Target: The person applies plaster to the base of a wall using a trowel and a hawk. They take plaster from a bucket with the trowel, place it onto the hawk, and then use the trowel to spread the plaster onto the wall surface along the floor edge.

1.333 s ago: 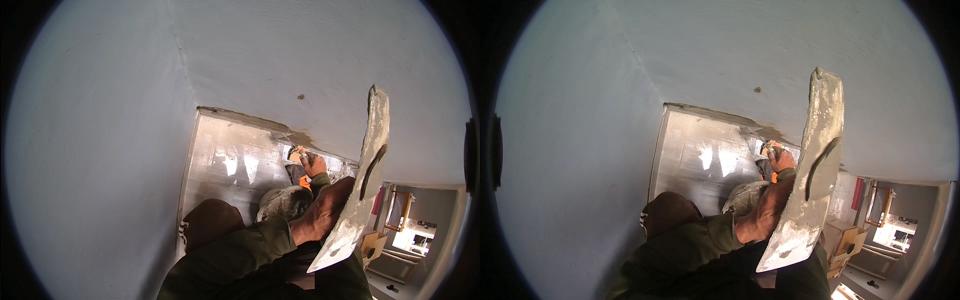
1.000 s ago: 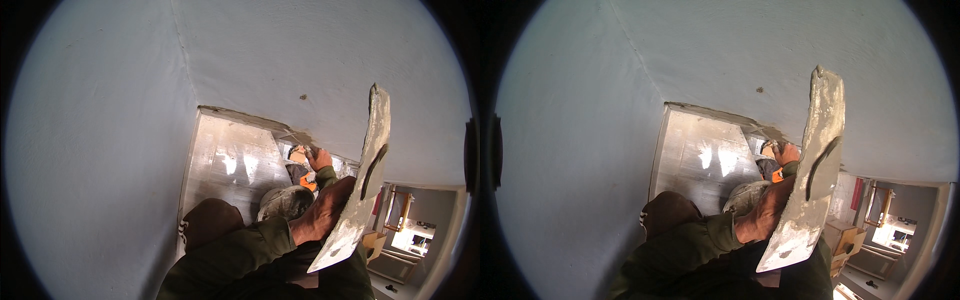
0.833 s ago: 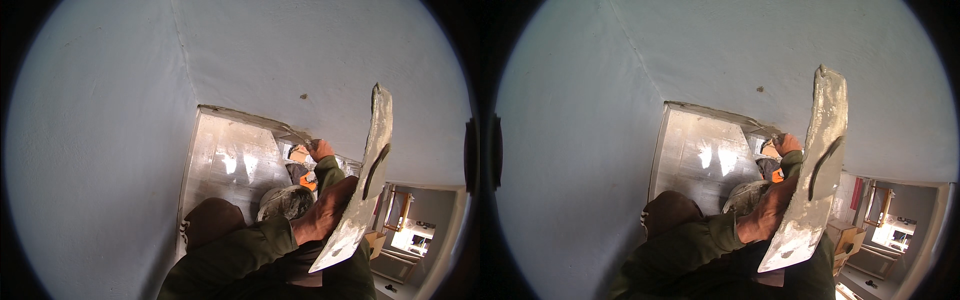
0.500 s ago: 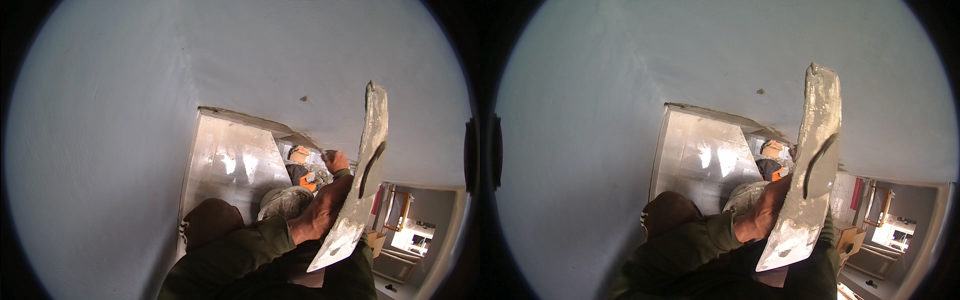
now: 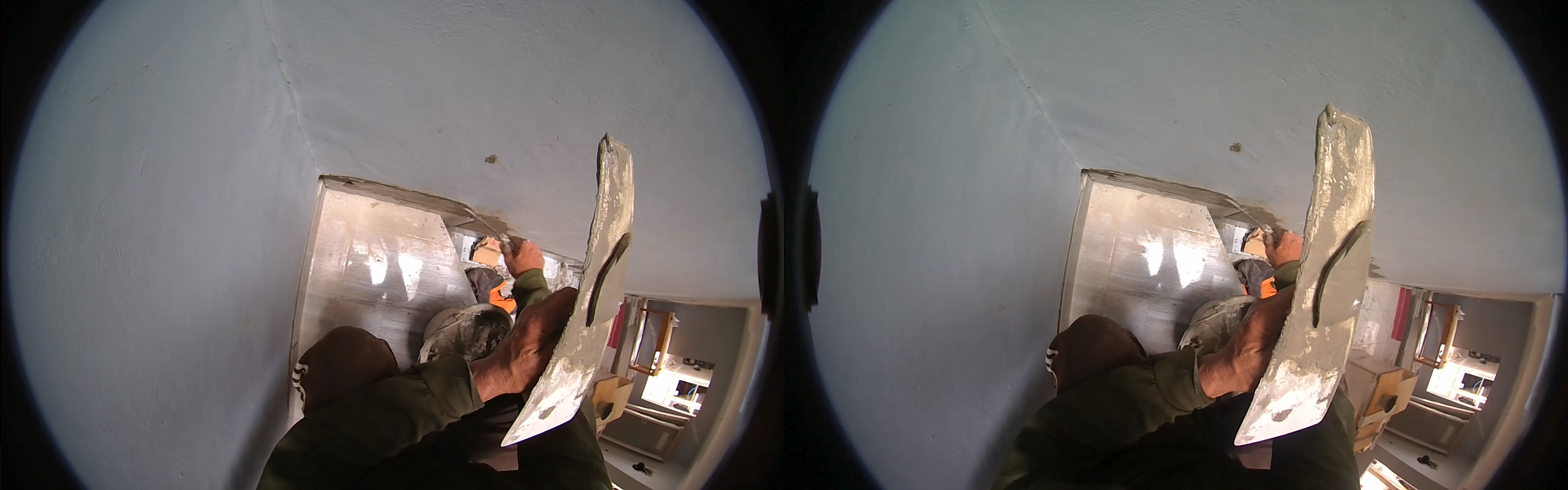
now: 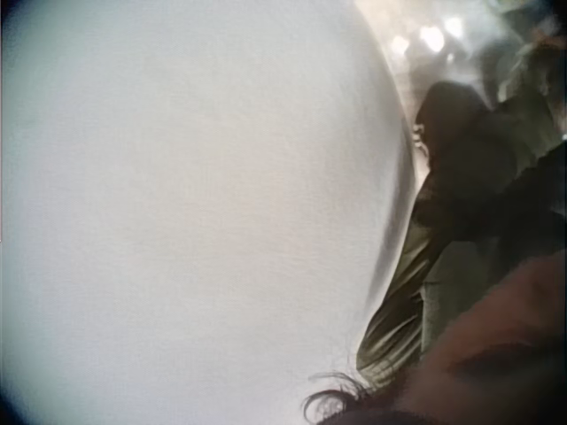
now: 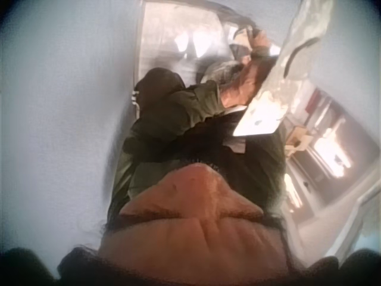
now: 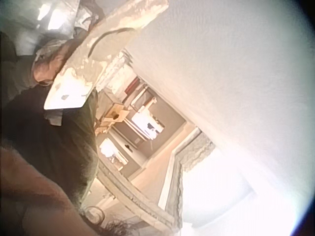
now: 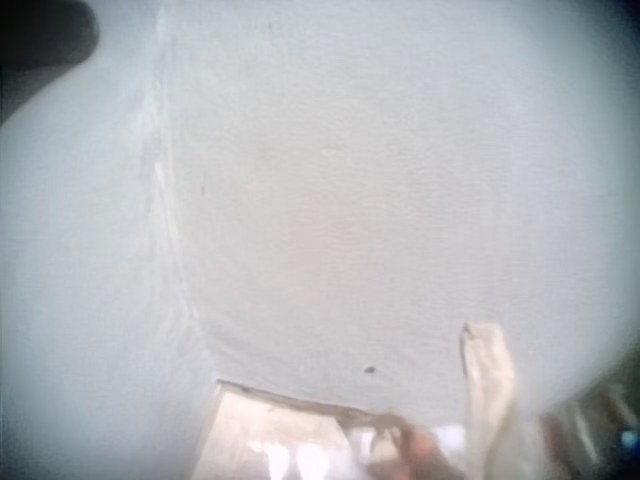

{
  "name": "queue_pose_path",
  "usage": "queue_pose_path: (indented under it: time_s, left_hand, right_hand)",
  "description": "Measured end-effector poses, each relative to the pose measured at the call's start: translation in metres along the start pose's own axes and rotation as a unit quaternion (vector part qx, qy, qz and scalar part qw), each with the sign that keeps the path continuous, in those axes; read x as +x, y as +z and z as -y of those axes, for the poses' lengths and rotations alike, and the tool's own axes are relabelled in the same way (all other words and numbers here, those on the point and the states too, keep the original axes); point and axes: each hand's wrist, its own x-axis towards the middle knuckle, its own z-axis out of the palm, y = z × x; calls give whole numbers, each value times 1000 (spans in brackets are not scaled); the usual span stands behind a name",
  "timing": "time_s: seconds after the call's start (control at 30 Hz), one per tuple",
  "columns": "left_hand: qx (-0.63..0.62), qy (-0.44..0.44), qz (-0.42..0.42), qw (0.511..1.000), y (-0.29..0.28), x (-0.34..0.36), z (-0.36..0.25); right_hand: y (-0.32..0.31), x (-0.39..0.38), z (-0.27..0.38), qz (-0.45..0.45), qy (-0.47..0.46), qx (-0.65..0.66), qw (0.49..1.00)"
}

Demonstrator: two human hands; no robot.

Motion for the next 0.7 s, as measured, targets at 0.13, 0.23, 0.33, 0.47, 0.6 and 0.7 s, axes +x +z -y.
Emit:
queue_pose_path:
  time_s: [0.13,0.23,0.33,0.47,0.6,0.7]
  left_hand:
    - [3,12,-8,1000,0,-1,1]
    - [3,16,-9,1000,-1,-1,6]
    - [5,28,4,1000,2,0,6]
    - [-18,28,-1,999,4,0,6]
    - [6,24,2,1000,0,0,1]
    - [-26,18,-17,999,-3,-2,0]
  right_hand:
    - [-11,-5,-35,-3,-37,64,997]
    - [-40,-1,-19,103,-40,16,994]
    - [-23,14,-9,124,-54,-66,989]
    - [-3,36,18,81,-32,-94,992]
    - [-27,49,21,96,8,-98,991]
    - [-44,39,7,73,-36,-75,994]
